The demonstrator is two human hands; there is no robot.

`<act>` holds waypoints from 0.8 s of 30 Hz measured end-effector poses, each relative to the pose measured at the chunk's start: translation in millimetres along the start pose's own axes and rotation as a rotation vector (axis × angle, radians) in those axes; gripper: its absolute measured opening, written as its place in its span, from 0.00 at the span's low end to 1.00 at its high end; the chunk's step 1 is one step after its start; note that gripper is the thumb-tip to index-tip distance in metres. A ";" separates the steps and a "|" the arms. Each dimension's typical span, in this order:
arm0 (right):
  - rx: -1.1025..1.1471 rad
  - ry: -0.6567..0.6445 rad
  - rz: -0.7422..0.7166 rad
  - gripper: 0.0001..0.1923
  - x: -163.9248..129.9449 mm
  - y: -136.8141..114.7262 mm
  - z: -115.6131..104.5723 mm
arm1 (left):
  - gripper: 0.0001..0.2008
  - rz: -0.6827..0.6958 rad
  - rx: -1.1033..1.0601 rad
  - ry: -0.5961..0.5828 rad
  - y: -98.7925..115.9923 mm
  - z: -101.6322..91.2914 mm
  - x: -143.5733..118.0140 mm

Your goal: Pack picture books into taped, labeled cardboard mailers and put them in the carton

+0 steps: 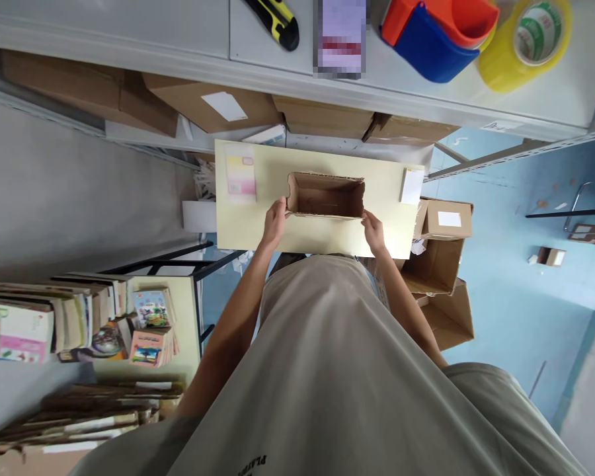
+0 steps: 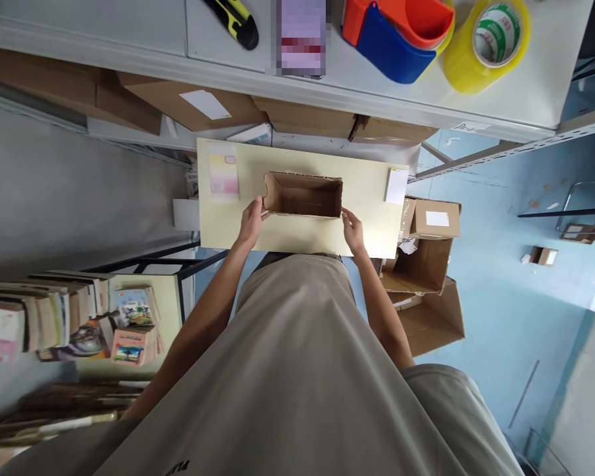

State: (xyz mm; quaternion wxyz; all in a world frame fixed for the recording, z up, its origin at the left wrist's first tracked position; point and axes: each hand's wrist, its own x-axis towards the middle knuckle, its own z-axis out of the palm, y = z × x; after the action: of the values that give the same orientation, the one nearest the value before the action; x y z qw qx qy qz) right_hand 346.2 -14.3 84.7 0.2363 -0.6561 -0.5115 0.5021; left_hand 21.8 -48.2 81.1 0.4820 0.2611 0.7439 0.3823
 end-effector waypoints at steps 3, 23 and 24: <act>0.073 0.059 0.000 0.41 3.3 -18.2 -7.5 | 0.22 0.159 0.058 0.007 18.5 -1.0 5.8; -0.088 0.221 0.008 0.26 23.2 -47.4 9.3 | 0.18 0.209 0.053 0.022 8.4 -22.6 45.7; -0.089 0.234 -0.016 0.29 21.7 -48.4 8.7 | 0.23 0.205 0.012 0.005 5.8 -25.7 48.3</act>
State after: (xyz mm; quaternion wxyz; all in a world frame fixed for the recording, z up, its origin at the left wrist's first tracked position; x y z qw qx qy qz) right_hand 316.8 21.3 112.2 0.2688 -0.7161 -0.5074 0.3969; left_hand -20.8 -16.5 67.1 0.4368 0.3377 0.7167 0.4260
